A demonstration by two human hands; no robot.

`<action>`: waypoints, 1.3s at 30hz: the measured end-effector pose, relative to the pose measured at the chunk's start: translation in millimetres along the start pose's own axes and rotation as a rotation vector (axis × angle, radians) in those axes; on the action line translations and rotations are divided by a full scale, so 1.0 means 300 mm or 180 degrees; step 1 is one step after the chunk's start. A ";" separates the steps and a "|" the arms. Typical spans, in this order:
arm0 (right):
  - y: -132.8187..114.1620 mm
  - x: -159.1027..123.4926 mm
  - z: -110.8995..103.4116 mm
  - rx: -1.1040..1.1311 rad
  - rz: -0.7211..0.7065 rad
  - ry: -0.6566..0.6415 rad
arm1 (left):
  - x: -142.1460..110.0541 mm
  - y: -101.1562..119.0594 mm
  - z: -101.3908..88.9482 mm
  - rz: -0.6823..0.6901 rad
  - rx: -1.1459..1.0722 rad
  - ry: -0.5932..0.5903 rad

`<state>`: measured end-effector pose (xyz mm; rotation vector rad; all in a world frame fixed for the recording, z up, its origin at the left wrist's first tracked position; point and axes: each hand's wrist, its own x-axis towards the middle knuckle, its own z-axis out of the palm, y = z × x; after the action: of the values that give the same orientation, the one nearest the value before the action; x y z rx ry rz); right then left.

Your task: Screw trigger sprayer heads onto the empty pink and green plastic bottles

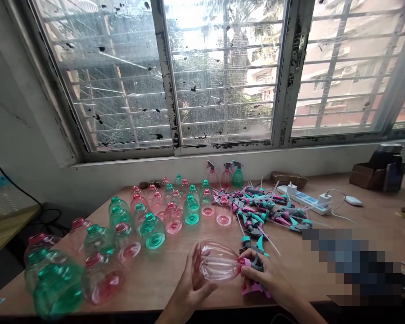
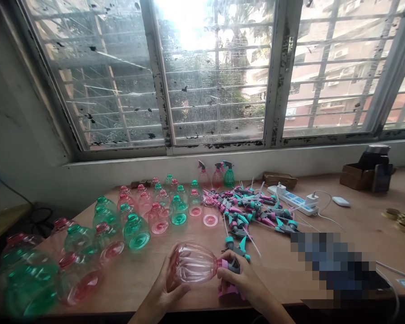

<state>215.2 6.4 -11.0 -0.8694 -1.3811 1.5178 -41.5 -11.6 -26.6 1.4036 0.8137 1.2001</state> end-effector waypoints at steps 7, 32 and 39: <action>-0.008 -0.007 0.008 0.0045 -0.0001 0.0098 | -0.007 0.010 -0.013 -0.0026 0.0140 -0.0129; 0.005 -0.004 0.005 -0.0038 -0.0255 0.0052 | -0.007 0.083 0.009 -0.0347 0.0801 0.0053; 0.000 -0.001 0.008 0.0152 -0.0203 0.0102 | -0.003 0.080 0.009 -0.0158 0.0950 0.0009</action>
<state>213.1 5.4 -10.7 -0.8095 -1.3318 1.4764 -42.4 -18.1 -3.4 1.6112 1.0567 1.0738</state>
